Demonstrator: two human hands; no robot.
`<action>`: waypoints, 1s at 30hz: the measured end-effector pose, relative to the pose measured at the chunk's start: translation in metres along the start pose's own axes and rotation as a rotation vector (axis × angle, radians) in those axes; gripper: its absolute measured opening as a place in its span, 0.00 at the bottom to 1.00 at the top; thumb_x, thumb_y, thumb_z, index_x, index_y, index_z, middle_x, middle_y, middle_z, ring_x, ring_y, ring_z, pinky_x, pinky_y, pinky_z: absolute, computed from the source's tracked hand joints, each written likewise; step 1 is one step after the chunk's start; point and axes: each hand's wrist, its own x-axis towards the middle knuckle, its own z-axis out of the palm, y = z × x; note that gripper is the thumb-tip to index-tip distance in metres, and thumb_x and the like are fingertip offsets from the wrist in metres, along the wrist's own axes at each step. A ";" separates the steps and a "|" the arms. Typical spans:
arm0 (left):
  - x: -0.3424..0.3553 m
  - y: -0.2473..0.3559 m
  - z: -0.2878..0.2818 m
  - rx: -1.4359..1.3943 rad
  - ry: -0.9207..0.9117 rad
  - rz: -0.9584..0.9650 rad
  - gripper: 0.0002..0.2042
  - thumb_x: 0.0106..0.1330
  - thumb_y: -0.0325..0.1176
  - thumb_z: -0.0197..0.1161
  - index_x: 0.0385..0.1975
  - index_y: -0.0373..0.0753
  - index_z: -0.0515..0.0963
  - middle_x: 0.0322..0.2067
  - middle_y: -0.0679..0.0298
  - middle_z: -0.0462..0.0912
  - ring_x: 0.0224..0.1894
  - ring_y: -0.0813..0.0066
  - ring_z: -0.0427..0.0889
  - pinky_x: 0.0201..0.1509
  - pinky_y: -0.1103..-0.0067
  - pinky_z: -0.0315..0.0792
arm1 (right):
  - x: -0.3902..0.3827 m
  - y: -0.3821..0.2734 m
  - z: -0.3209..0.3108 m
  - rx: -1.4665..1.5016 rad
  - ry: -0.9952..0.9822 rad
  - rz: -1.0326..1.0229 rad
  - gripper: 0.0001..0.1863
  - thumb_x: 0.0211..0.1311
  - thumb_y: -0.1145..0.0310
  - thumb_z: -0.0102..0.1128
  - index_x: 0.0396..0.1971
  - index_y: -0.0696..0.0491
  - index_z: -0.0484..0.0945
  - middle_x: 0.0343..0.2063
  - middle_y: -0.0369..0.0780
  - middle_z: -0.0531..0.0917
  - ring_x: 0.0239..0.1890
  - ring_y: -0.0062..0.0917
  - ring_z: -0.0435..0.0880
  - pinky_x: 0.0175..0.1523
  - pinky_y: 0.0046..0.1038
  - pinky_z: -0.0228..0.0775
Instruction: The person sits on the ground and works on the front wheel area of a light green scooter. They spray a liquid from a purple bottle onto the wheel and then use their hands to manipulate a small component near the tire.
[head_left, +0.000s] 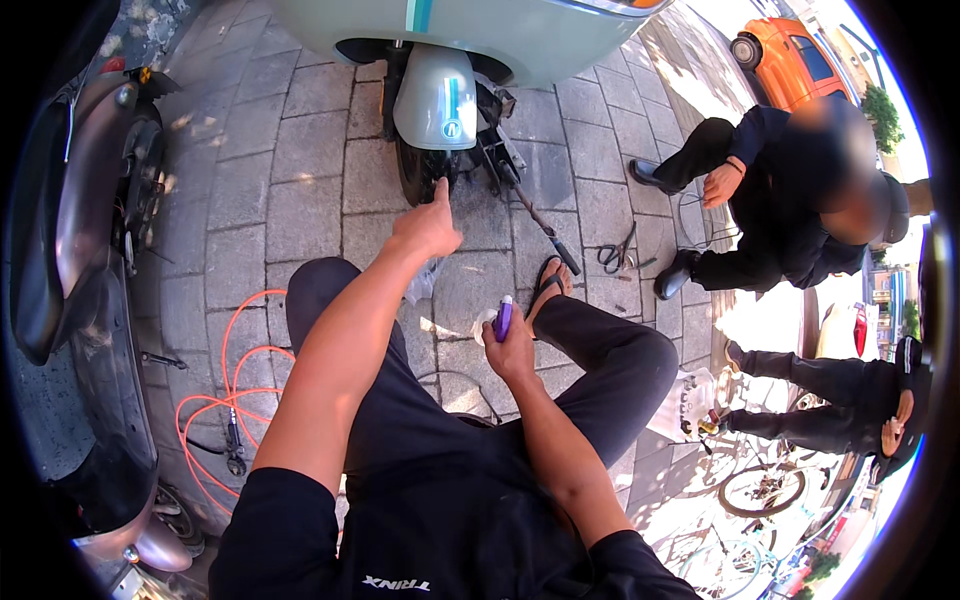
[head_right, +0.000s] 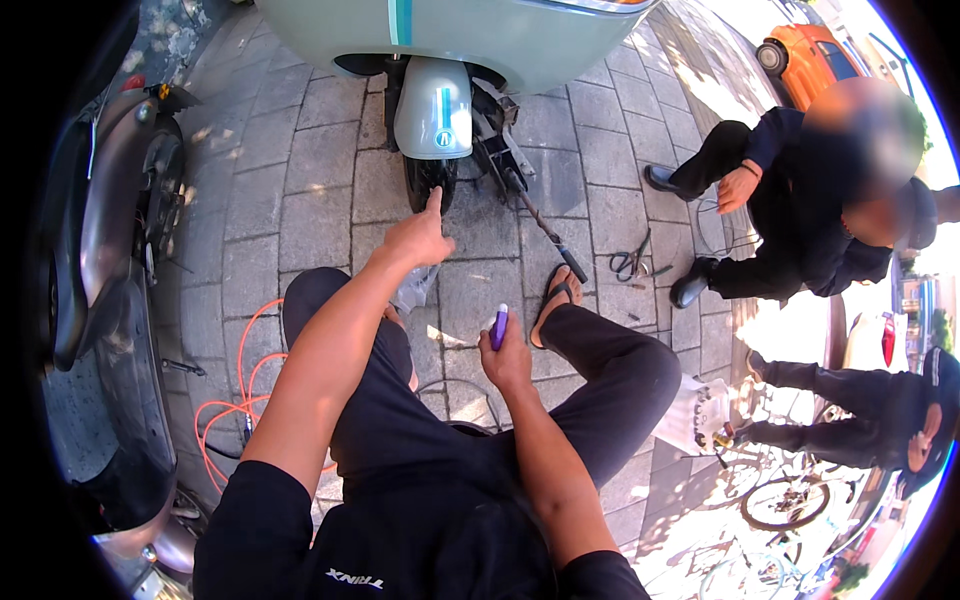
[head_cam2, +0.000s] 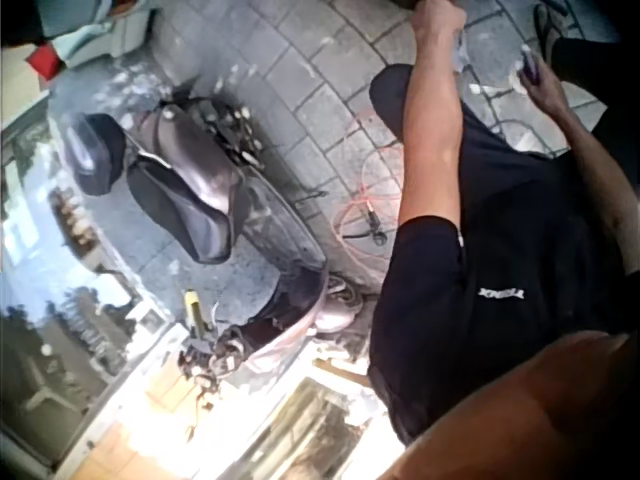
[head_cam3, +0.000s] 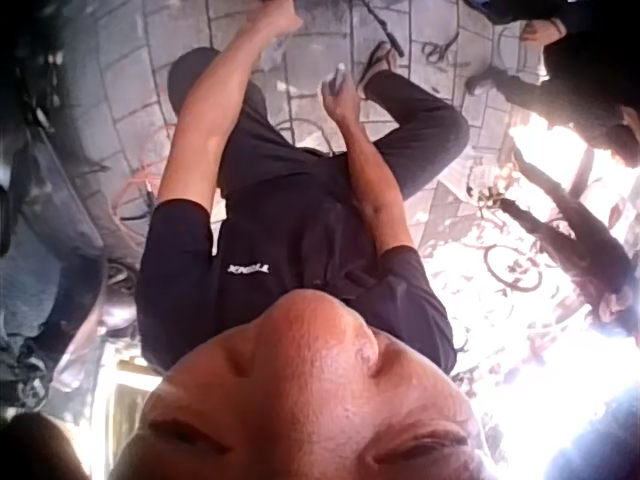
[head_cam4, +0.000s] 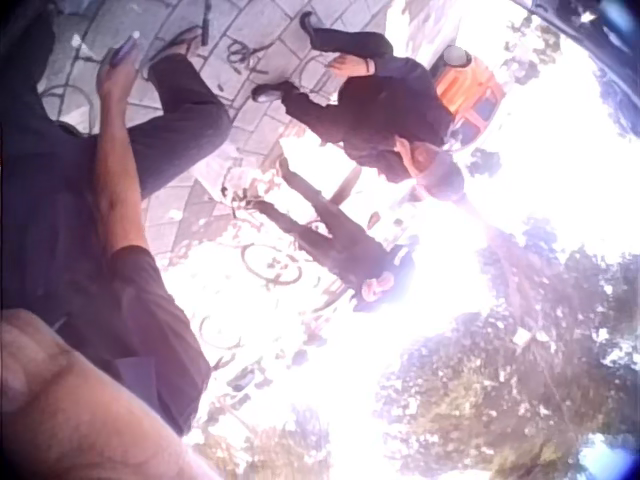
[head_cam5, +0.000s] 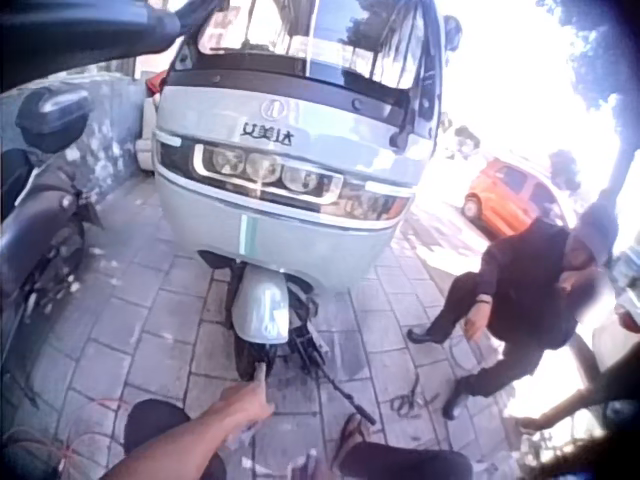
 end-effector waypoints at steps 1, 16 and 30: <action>0.000 -0.001 0.002 0.033 -0.014 0.047 0.54 0.69 0.46 0.68 0.87 0.43 0.37 0.61 0.43 0.85 0.60 0.44 0.86 0.64 0.57 0.78 | 0.002 0.001 0.000 0.006 0.015 -0.020 0.38 0.69 0.56 0.69 0.74 0.54 0.65 0.51 0.61 0.85 0.53 0.62 0.85 0.56 0.55 0.78; -0.006 0.000 -0.005 0.037 0.038 0.015 0.52 0.69 0.43 0.67 0.87 0.42 0.38 0.58 0.46 0.88 0.59 0.45 0.88 0.63 0.57 0.80 | 0.014 0.017 0.010 0.098 0.156 0.060 0.17 0.63 0.61 0.70 0.42 0.60 0.80 0.35 0.52 0.86 0.37 0.46 0.86 0.47 0.44 0.77; -0.057 -0.030 0.051 0.164 -0.113 0.401 0.29 0.66 0.44 0.69 0.65 0.39 0.81 0.60 0.49 0.87 0.63 0.51 0.85 0.65 0.61 0.80 | -0.007 0.033 -0.006 0.086 0.094 0.092 0.34 0.58 0.49 0.77 0.53 0.62 0.80 0.45 0.52 0.88 0.50 0.47 0.89 0.58 0.42 0.78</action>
